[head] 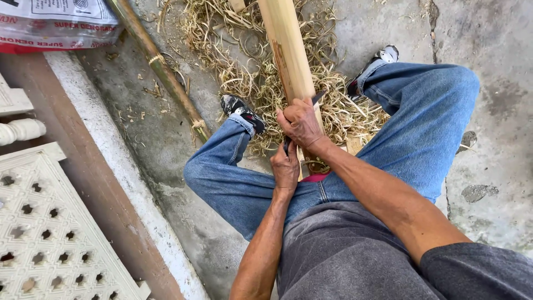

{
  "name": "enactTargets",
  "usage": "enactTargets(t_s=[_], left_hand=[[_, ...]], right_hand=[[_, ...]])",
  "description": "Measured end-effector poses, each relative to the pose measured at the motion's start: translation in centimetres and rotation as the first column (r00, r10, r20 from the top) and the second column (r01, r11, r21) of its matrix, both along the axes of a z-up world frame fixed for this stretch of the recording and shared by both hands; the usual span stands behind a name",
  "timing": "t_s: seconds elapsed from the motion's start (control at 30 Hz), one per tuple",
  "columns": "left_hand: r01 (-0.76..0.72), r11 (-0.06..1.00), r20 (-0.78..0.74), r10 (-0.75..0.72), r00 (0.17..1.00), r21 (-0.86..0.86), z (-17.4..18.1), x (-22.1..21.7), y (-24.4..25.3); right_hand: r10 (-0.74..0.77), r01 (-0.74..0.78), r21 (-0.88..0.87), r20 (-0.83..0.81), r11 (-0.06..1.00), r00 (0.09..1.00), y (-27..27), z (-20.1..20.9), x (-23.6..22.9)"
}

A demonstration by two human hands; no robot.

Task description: Scraping the outer green layer off a bamboo pole using a curved billhook knife.

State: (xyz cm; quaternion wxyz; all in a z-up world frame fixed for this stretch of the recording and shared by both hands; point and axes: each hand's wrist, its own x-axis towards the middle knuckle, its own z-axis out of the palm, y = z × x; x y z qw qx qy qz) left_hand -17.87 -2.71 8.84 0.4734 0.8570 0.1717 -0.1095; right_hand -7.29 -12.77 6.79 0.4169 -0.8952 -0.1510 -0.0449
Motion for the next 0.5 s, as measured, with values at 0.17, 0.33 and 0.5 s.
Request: enactTargets(t_s=[0.17,0.33,0.5], left_hand=[[-0.009,1.000,0.079,0.008,0.997,0.016,1.0,-0.2,0.1],[-0.046,0.999,0.072,0.047,0.996,-0.017,0.7,-0.7,0.1],[-0.073,0.997,0.052,0.072,0.996,0.000,0.9,-1.1,0.2]], right_hand=[[0.025,-0.025,-0.001,0.018,1.000,1.000,0.3,0.5,-0.2],[0.084,-0.084,0.013,0.020,0.996,0.996,0.2,0.9,0.1],[0.116,-0.116,-0.074,0.008,0.991,0.993,0.9,-0.3,-0.9]])
